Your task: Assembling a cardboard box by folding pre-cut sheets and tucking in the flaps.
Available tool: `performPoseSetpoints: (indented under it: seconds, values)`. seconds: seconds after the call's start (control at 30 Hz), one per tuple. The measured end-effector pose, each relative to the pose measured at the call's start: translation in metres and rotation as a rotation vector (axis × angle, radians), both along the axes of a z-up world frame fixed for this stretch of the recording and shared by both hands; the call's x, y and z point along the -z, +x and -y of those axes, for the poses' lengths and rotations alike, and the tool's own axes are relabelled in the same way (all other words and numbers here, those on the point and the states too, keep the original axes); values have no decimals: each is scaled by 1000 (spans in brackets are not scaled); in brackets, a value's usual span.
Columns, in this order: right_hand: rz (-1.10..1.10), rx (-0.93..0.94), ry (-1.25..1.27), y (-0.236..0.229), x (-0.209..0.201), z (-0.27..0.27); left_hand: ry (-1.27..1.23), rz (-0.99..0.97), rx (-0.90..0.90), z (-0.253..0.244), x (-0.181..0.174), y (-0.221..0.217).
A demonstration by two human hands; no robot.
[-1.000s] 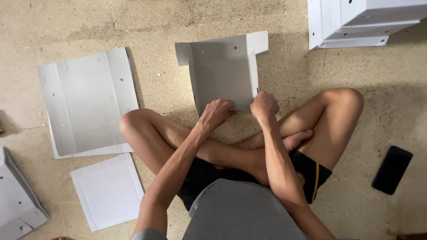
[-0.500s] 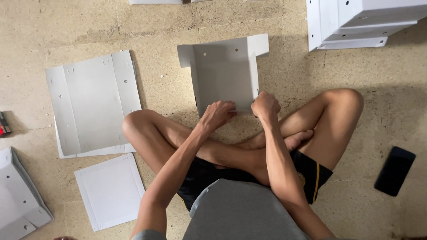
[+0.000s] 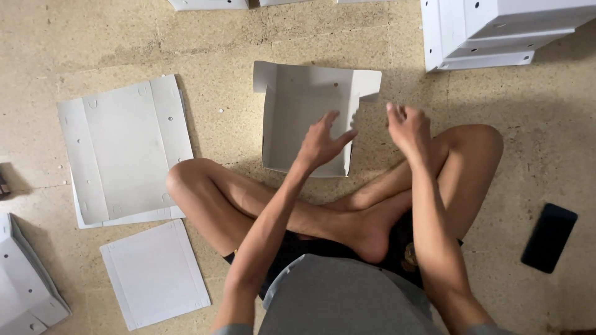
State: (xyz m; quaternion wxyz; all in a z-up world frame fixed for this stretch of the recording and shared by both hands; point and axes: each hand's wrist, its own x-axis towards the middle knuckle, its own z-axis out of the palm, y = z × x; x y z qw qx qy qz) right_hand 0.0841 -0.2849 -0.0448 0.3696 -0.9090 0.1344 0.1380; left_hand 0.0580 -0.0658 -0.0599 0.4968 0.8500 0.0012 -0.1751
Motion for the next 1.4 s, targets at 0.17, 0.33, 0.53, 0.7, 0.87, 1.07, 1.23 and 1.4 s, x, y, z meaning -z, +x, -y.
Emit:
performPoseSetpoints:
  seconds: [0.17, 0.33, 0.53, 0.7, 0.87, 1.07, 1.23, 1.4]
  values:
    - [86, -75, 60, 71, 5, -12, 31, 6, -118, 44, 47, 40]
    - [3, -212, 64, 144, 84, -3, 76, -50, -118, 54, 41, 35]
    - [-165, -112, -36, 148, 37, -40, 20, -52, -145, 57, 20, 31]
    - [46, -272, -238, 137, 119, -55, -101, -51, -301, 56, 48, 27]
    - [342, -265, -393, 61, 56, -72, -376, -139, -365, 36, 31, 15]
    - [499, -207, -140, -1, 39, -78, -635, -157, -506, 12, 27, 18]
    - [563, -183, -5, -16, 51, -78, -394, -152, -350, 13, 24, 39]
    - [635, -228, 156, -10, 45, -66, -215, -170, -378, 20, 44, 47]
